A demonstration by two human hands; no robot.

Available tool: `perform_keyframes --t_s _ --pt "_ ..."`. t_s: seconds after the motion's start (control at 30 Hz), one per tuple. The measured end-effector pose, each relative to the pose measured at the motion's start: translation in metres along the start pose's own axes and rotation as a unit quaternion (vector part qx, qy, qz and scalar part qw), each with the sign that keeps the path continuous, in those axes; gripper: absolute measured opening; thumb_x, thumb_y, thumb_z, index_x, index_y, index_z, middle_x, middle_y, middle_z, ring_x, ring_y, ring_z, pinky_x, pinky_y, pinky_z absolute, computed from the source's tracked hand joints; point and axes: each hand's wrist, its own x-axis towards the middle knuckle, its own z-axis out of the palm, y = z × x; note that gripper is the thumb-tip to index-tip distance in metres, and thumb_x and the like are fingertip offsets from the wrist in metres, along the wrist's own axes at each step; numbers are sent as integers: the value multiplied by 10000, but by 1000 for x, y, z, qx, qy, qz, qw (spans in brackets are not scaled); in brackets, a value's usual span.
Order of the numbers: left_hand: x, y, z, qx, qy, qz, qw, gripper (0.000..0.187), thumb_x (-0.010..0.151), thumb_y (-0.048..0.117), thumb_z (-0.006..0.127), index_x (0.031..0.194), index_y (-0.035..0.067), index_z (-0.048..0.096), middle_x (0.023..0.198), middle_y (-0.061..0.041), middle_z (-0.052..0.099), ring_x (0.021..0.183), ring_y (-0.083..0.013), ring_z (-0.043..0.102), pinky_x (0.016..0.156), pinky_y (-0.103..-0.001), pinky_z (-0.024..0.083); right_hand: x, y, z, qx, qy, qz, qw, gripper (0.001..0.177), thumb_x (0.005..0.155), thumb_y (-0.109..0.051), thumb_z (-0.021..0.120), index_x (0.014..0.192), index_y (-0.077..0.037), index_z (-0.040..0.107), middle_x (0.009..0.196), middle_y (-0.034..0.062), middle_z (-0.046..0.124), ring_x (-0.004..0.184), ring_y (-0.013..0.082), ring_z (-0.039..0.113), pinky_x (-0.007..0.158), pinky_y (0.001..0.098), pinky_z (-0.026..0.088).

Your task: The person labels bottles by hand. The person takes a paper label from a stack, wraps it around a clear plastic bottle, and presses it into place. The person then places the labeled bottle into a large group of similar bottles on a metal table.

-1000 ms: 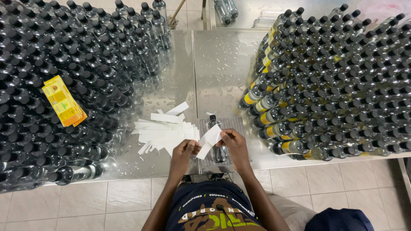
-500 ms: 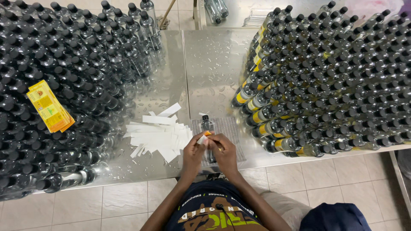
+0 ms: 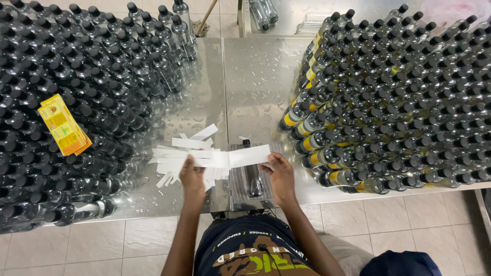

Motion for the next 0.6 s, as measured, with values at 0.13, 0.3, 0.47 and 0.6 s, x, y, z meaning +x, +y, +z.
perform_keyframes --t_s 0.13,0.3,0.47,0.6 --pt "91 -19 -72 -15 36 40 998 569 1180 354 608 1617 14 476 1206 -108 599 1135 -254 661 1150 -427 565 13 -6 -16 37 14 -10 999 101 1103 -116 615 1136 -64 695 1012 31 705 979 164 751 961 338 637" --pt "155 -14 -120 202 163 277 925 389 1175 243 643 1470 -9 672 1397 -254 699 1223 -311 710 863 -338 647 33 -4 -43 33 0 -44 998 142 1125 -156 604 1204 -55 666 1078 89 741 1038 215 764 1009 436 628" --pt "66 3 -56 199 91 366 904 414 1102 55 673 1493 92 543 1447 -132 498 1386 -295 497 1197 -482 439 45 -9 -47 -81 -5 -94 992 200 1118 -166 654 1223 -8 716 1080 93 729 1022 197 730 1038 457 617" --pt "35 -48 -14 178 -236 -59 953 586 1172 509 453 1450 34 656 1209 -180 730 993 -261 689 876 -392 582 28 -29 -39 -343 -129 -111 924 330 1139 -316 609 1328 -107 781 1253 159 799 1273 316 732 1118 514 533"
